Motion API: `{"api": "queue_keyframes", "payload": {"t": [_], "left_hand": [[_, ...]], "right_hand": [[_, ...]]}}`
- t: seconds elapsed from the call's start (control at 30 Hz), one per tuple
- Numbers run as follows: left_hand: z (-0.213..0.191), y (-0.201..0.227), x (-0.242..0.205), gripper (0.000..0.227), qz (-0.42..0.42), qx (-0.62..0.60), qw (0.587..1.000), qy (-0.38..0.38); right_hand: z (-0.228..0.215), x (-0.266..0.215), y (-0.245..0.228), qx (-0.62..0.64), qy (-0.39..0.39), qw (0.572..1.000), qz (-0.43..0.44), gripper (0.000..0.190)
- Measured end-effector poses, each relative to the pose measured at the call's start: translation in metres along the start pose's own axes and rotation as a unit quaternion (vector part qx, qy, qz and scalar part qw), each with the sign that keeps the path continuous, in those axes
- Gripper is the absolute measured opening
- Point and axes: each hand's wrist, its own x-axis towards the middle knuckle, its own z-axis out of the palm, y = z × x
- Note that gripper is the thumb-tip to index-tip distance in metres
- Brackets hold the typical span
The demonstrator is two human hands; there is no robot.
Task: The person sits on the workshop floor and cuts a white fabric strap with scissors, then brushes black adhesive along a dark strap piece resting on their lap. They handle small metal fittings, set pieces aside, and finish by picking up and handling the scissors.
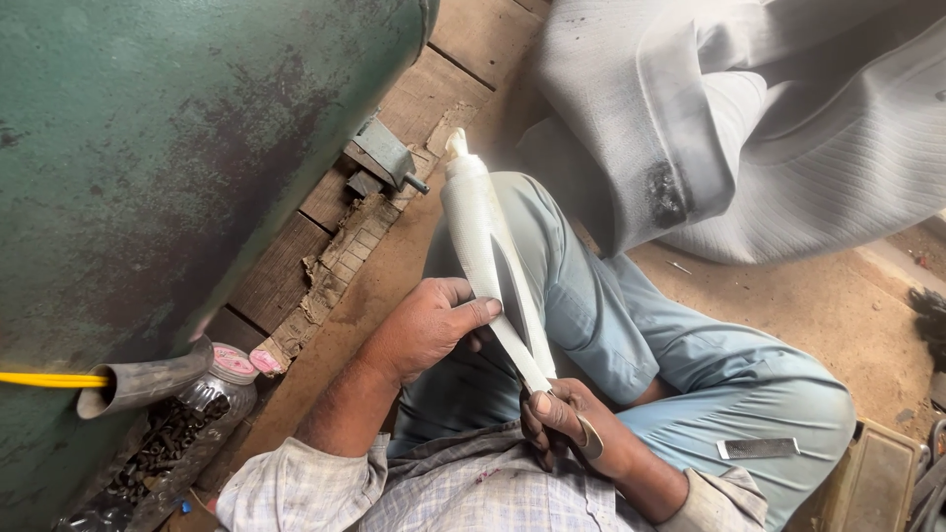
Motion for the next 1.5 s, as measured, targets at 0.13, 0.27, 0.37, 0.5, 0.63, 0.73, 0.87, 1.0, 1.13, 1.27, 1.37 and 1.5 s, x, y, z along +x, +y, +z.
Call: {"api": "queue_keyframes", "payload": {"t": [0.13, 0.27, 0.37, 0.5, 0.63, 0.73, 0.87, 1.0, 1.13, 1.27, 1.37, 1.5], "left_hand": [[0.002, 0.001, 0.004, 0.029, -0.009, 0.009, 1.000, -0.001], [-0.001, -0.001, 0.005, 0.029, -0.010, 0.004, 1.000, -0.008], [-0.004, 0.001, 0.005, 0.029, -0.010, 0.000, 1.000, -0.011], [-0.003, 0.004, 0.004, 0.028, -0.019, -0.018, 1.000, 0.007], [0.002, 0.004, 0.002, 0.030, -0.023, -0.007, 0.999, 0.033], [0.003, 0.001, -0.002, 0.031, -0.008, 0.003, 0.999, 0.043], [0.002, -0.008, -0.001, 0.030, -0.006, -0.048, 0.999, -0.014], [0.005, -0.011, -0.007, 0.029, -0.041, -0.082, 0.995, -0.044], [0.005, -0.010, -0.006, 0.028, -0.041, -0.094, 0.994, -0.046], [0.007, 0.000, -0.010, 0.028, -0.011, -0.022, 0.999, 0.029], [0.007, 0.010, -0.010, 0.028, 0.011, 0.042, 0.995, 0.086], [-0.001, 0.003, -0.002, 0.027, 0.032, 0.028, 0.996, 0.073]], "right_hand": [[-0.004, 0.000, 0.013, -0.005, 0.013, 1.000, -0.025, 0.055], [-0.001, 0.000, 0.017, -0.059, 0.073, 0.996, 0.013, 0.050], [0.006, 0.001, 0.013, -0.097, 0.104, 0.989, 0.045, 0.045], [0.006, 0.000, 0.016, -0.091, 0.106, 0.989, 0.045, 0.042], [0.006, -0.001, 0.009, -0.088, 0.090, 0.991, 0.034, 0.042], [0.005, -0.003, 0.009, -0.079, 0.087, 0.991, 0.063, 0.040], [0.003, -0.006, 0.004, -0.050, 0.061, 0.995, 0.060, 0.048], [0.006, -0.005, -0.010, -0.055, 0.023, 0.998, 0.037, 0.057], [0.004, -0.002, -0.008, -0.039, 0.015, 0.998, 0.040, 0.057], [0.005, 0.003, -0.007, -0.025, 0.016, 0.999, 0.040, 0.058], [0.003, 0.003, -0.003, -0.018, 0.017, 0.999, 0.033, 0.058], [0.004, 0.004, -0.002, -0.026, 0.014, 0.999, 0.018, 0.058]]}}
